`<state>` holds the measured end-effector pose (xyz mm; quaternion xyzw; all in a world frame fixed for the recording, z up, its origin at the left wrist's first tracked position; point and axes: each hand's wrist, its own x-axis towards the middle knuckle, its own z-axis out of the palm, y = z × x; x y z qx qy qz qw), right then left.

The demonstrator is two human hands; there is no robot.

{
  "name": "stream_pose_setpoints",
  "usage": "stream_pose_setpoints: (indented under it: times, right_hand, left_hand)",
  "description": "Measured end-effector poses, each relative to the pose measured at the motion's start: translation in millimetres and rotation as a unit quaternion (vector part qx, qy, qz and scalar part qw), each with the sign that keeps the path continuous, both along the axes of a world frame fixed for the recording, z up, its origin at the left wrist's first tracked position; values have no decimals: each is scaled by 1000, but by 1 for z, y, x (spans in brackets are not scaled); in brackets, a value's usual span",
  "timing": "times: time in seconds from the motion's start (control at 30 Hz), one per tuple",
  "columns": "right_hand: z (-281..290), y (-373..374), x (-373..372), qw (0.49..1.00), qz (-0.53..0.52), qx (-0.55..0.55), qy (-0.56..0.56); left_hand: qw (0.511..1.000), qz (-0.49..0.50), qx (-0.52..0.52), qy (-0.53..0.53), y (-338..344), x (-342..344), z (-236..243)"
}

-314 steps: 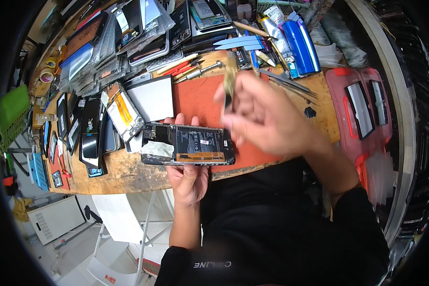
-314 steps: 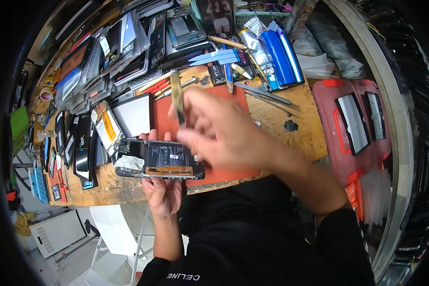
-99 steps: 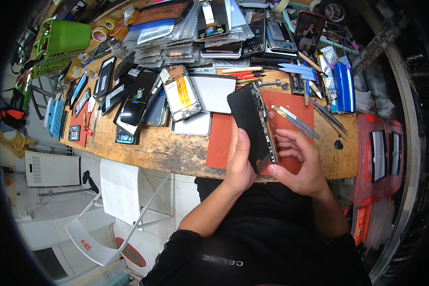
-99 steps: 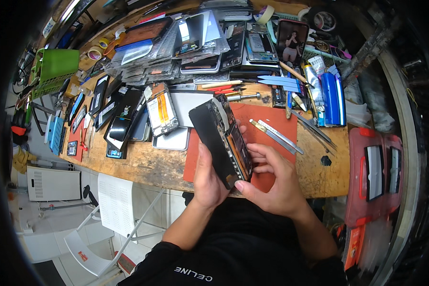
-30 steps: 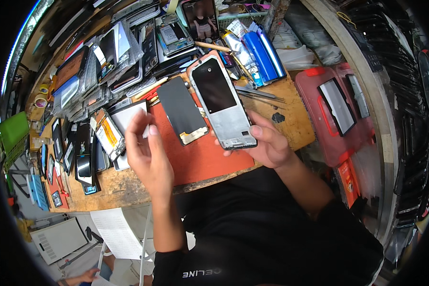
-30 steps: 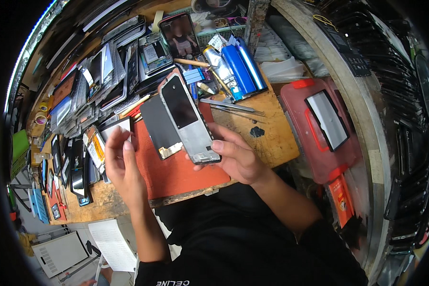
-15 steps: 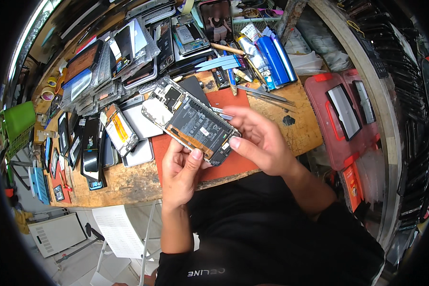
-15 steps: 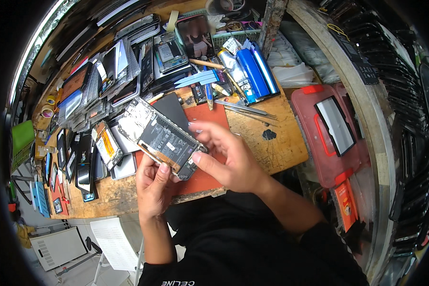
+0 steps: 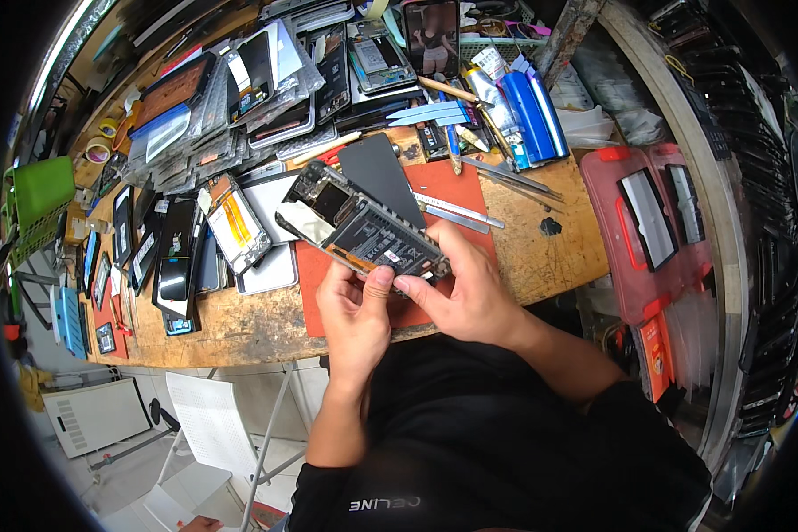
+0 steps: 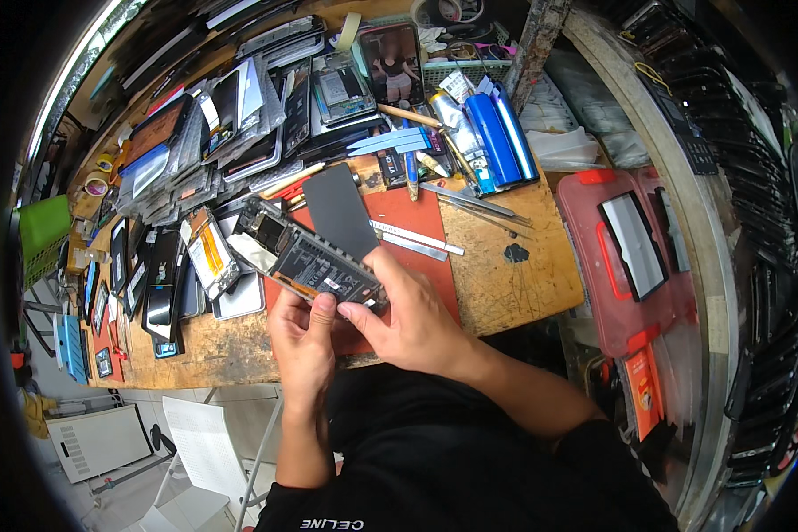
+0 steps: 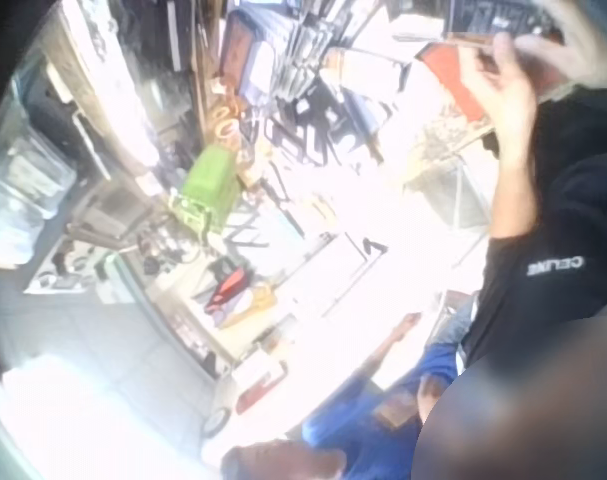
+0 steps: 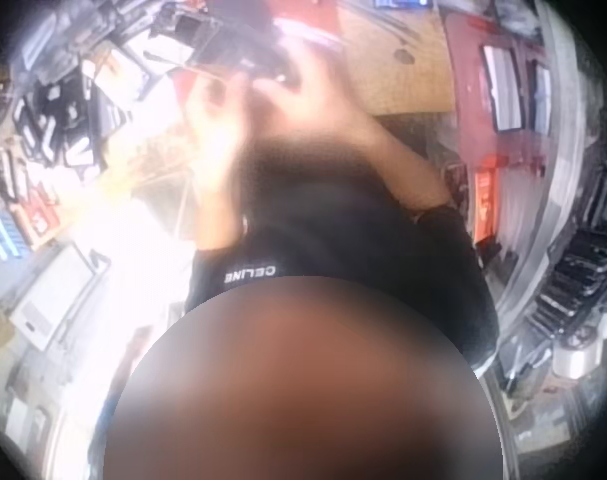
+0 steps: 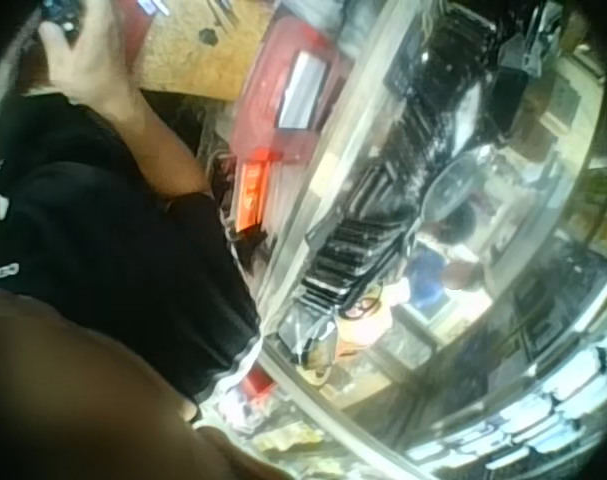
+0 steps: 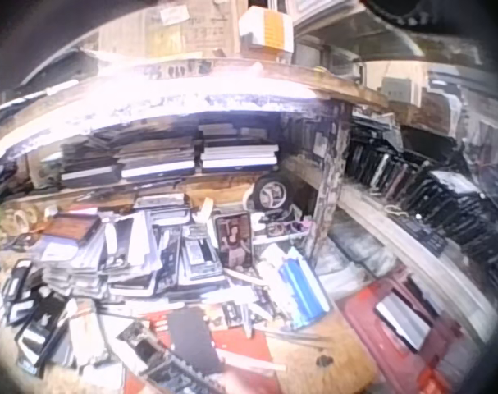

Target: The person disassembles a smartphone, removes the back cover and battery, and then reassembles it. They use a metal prying tool to open the device and apply adhesive tape to secure components. The workspace is cluttered with multiple phones and tools.

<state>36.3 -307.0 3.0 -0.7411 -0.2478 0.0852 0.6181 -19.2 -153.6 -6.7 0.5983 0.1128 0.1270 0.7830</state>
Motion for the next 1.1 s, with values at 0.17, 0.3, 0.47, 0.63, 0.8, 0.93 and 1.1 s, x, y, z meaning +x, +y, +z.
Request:
stream_pose_setpoints:
  times: [0.17,0.3,0.47,0.63,0.8,0.93,1.1]
  right_hand:
    - [-7,4,2,989,20,114,92]
    - [-4,-4,6,975,71,176,118]
    - [7,-8,8,984,96,119,96]
    - [7,-8,22,970,80,153,171]
    - [1,-1,19,977,74,152,130]
    - [-3,3,21,962,51,193,184]
    - [-9,6,26,960,116,177,183]
  left_hand:
    - [999,-7,44,9,2,-1,9]
    - [999,24,-18,-43,22,2,22]
    - [998,9,46,-29,34,11,25]
    - [999,-32,35,-10,18,0,21]
    - [999,-21,30,-35,10,-2,14]
    - [997,-49,-44,25,13,1,16]
    - [996,-58,-10,65,13,2,18]
